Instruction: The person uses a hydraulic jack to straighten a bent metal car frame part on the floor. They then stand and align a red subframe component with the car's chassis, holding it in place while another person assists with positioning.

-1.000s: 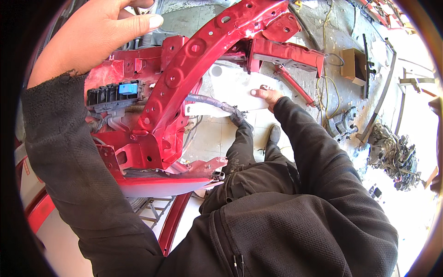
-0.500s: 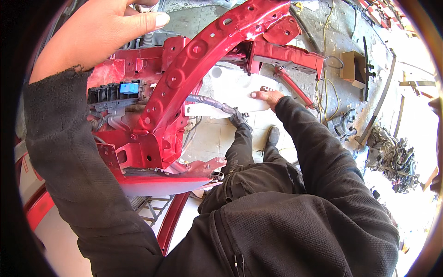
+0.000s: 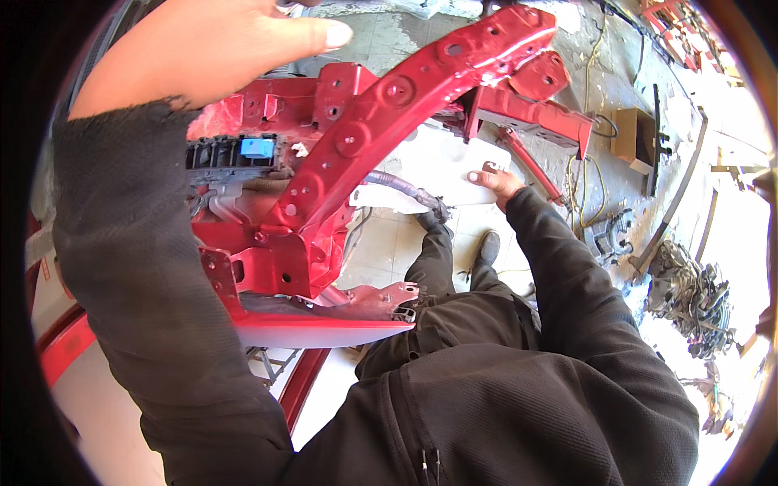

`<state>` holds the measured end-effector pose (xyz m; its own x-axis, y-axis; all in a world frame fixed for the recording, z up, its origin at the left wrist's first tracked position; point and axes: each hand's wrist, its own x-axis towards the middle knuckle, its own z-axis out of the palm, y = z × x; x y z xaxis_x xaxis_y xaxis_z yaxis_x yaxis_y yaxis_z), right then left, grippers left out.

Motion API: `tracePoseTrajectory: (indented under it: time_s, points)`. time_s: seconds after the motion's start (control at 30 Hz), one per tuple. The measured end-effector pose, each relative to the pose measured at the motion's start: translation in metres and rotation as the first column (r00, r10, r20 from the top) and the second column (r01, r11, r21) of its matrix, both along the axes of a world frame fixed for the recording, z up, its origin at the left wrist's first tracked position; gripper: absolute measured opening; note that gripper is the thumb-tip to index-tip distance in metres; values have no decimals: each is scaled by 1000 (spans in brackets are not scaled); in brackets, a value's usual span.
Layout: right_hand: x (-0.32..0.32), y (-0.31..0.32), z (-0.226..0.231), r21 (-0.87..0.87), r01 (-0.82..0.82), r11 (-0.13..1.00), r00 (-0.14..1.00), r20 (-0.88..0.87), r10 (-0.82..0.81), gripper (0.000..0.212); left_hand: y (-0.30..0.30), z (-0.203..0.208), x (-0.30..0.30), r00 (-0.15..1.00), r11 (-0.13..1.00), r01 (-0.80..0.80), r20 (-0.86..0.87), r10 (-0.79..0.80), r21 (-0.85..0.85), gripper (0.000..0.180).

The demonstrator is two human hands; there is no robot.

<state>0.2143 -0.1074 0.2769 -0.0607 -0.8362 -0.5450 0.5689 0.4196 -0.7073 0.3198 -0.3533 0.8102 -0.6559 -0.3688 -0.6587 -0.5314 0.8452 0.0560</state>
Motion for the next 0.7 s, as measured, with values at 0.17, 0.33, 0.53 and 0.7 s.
tracePoseTrajectory:
  time_s: [0.17,0.33,0.53,0.7]
  points:
    - [5,8,-4,67,221,973,975,0,-221,63,-13,-17,31,933,978,56,-338,-123,-199,67]
    - [-5,-1,26,393,390,833,868,145,-475,73,-28,-19,38,947,974,35,-303,-104,-225,68]
    - [-12,-34,40,392,499,773,826,53,-561,34,-40,-16,45,903,989,113,-407,-141,-93,67]
    - [-15,-35,31,399,565,722,765,74,-639,27,-42,-29,58,896,969,117,-397,-198,-218,67]
